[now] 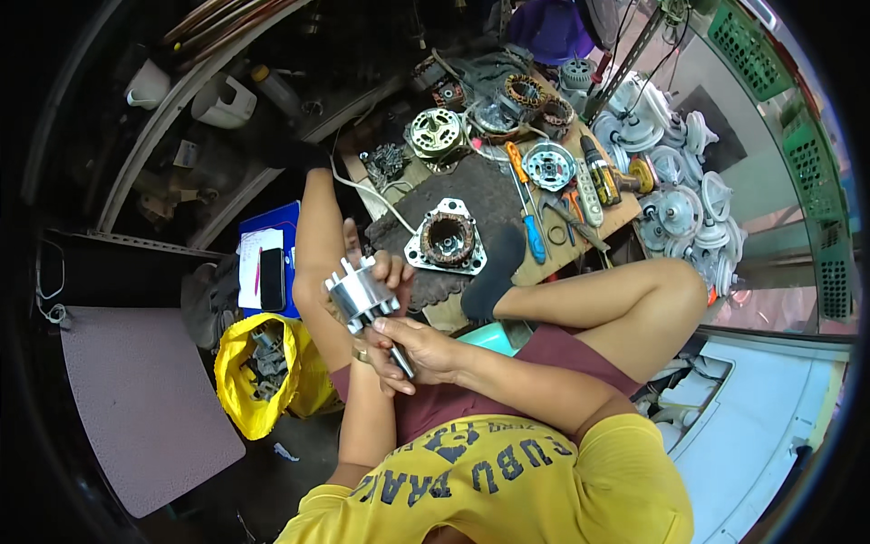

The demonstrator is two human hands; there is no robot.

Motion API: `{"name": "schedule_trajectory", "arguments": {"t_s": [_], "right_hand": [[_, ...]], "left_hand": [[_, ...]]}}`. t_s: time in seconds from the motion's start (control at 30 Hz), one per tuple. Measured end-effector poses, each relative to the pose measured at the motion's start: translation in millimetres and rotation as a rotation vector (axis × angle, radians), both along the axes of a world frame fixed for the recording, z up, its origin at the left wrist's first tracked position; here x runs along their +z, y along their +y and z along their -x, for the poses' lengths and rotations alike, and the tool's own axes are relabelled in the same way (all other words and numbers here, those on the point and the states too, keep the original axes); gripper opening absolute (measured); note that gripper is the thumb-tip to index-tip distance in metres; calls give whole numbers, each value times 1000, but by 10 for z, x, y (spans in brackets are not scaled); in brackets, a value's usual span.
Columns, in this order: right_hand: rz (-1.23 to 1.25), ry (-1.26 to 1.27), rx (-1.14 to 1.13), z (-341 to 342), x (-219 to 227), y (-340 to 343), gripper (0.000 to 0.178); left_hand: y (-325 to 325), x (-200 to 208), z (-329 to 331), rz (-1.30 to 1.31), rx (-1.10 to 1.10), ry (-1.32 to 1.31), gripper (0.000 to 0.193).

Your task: The person assembles a motor component by inserting a rotor into a housing, placing a metal plate on top, and tightening screws by hand and with a screwdriver.

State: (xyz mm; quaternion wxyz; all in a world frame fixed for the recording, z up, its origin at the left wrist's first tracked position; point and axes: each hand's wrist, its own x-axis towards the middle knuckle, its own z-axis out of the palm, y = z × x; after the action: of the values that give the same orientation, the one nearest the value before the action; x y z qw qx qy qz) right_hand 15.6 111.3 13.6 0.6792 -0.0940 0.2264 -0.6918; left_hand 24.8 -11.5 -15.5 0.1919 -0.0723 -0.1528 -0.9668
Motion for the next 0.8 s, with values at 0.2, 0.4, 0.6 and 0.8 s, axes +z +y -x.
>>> {"name": "schedule_trajectory", "arguments": {"t_s": [0.2, 0.4, 0.6, 0.8], "right_hand": [[-229, 644, -49, 328, -172, 11, 44], [-309, 1020, -116, 441, -292, -2, 48], [58, 247, -60, 150, -49, -58, 45], [-28, 609, -60, 174, 41, -107, 49]], "left_hand": [[-132, -5, 17, 352, 84, -367, 79], [-152, 1, 62, 661, 240, -634, 70], [-150, -35, -31, 186, 51, -217, 77], [-59, 21, -35, -6, 86, -26, 78]]}}
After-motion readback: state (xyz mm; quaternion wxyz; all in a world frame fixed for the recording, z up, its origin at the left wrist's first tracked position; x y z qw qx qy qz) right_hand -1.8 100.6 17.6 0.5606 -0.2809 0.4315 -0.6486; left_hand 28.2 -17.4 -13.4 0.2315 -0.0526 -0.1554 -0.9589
